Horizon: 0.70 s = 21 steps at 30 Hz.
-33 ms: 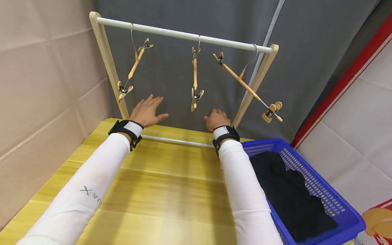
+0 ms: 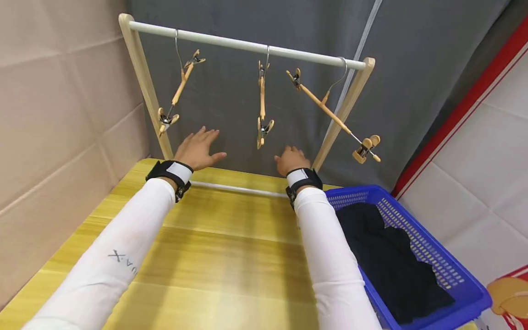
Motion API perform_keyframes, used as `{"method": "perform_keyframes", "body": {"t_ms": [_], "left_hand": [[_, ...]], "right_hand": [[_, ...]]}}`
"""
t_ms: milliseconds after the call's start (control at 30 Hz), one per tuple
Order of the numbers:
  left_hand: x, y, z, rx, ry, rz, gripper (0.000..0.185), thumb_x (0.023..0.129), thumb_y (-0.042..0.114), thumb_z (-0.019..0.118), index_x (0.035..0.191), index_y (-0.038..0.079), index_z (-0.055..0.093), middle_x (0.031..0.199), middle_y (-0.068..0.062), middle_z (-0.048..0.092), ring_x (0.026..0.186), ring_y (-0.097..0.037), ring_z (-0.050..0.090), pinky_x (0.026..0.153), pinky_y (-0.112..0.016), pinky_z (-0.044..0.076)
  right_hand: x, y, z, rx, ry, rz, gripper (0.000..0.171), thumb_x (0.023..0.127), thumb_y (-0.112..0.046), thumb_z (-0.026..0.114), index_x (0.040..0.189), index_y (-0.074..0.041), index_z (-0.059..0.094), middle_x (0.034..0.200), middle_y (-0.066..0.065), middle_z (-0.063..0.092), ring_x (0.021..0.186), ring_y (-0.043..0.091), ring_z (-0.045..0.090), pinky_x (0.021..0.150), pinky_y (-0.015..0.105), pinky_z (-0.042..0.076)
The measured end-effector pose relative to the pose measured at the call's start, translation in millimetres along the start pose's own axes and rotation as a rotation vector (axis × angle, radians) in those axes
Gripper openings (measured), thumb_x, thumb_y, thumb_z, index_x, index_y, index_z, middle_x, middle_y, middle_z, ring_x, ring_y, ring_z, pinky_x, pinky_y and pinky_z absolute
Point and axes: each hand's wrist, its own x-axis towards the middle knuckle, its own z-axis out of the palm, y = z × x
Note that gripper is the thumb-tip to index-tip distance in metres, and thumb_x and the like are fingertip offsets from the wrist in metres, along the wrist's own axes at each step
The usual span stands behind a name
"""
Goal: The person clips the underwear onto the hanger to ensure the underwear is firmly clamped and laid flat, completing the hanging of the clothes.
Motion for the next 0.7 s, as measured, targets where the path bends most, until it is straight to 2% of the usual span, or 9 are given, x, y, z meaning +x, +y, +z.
{"method": "perform_keyframes", "body": {"t_ms": [133,233,333,400,500,600,700], "left_hand": [[1.8,5.4,-3.2,0.006,0.012,0.022,0.079,0.093,0.054,0.054,0.152,0.012,0.024,0.155,-0.010,0.024,0.144,-0.027,0.008,0.114,-0.047,0.006],[1.1,10.9,-8.1,0.004,0.031,0.067,0.079,0.093,0.055,0.053,0.152,0.011,0.023,0.155,-0.010,0.023,0.144,-0.026,0.009,0.114,-0.046,0.006],[-5.9,14.9,-11.0,-0.025,0.064,0.120,0.079,0.094,0.054,0.052,0.152,0.010,0.022,0.155,-0.011,0.023,0.144,-0.026,0.010,0.114,-0.045,0.007],[-14.6,16.3,-10.9,-0.085,0.098,0.128,0.076,0.094,0.051,0.053,0.151,0.008,0.025,0.154,-0.013,0.026,0.143,-0.027,0.014,0.113,-0.045,0.013],[-30.1,19.8,-5.3,-0.233,0.135,0.100,0.070,0.096,0.045,0.053,0.149,0.006,0.029,0.151,-0.016,0.030,0.141,-0.030,0.020,0.111,-0.048,0.020],[-40.3,30.5,5.3,-0.386,0.151,0.069,0.063,0.098,0.039,0.053,0.147,0.006,0.033,0.149,-0.018,0.033,0.139,-0.031,0.025,0.109,-0.048,0.024],[-42.5,49.8,17.8,-0.528,0.143,0.084,0.057,0.099,0.035,0.052,0.145,0.005,0.036,0.147,-0.016,0.037,0.137,-0.030,0.031,0.109,-0.045,0.026]], "right_hand": [[1,0,-8,0.025,0.009,-0.038,0.065,0.104,-0.037,0.037,0.148,0.007,0.017,0.149,0.028,0.027,0.134,0.043,0.028,0.107,0.052,0.027],[-3,3,-15,0.100,0.049,-0.089,0.063,0.104,-0.036,0.037,0.147,0.007,0.019,0.146,0.029,0.032,0.132,0.045,0.032,0.106,0.052,0.029],[-15,6,-19,0.195,0.099,-0.127,0.061,0.104,-0.035,0.038,0.147,0.006,0.023,0.144,0.028,0.036,0.129,0.044,0.037,0.104,0.052,0.031],[-26,7,-21,0.258,0.135,-0.146,0.059,0.103,-0.034,0.040,0.147,0.003,0.026,0.144,0.025,0.038,0.128,0.042,0.040,0.103,0.053,0.033],[-44,7,-19,0.397,0.205,-0.161,0.054,0.102,-0.035,0.043,0.144,-0.002,0.036,0.139,0.020,0.046,0.122,0.037,0.048,0.098,0.050,0.039],[-64,7,-15,0.623,0.278,-0.180,0.048,0.101,-0.035,0.046,0.139,-0.004,0.044,0.130,0.017,0.055,0.116,0.031,0.054,0.094,0.044,0.045],[-87,6,-10,0.873,0.349,-0.176,0.044,0.102,-0.031,0.047,0.135,-0.002,0.048,0.123,0.018,0.059,0.111,0.029,0.058,0.092,0.037,0.047]]}}
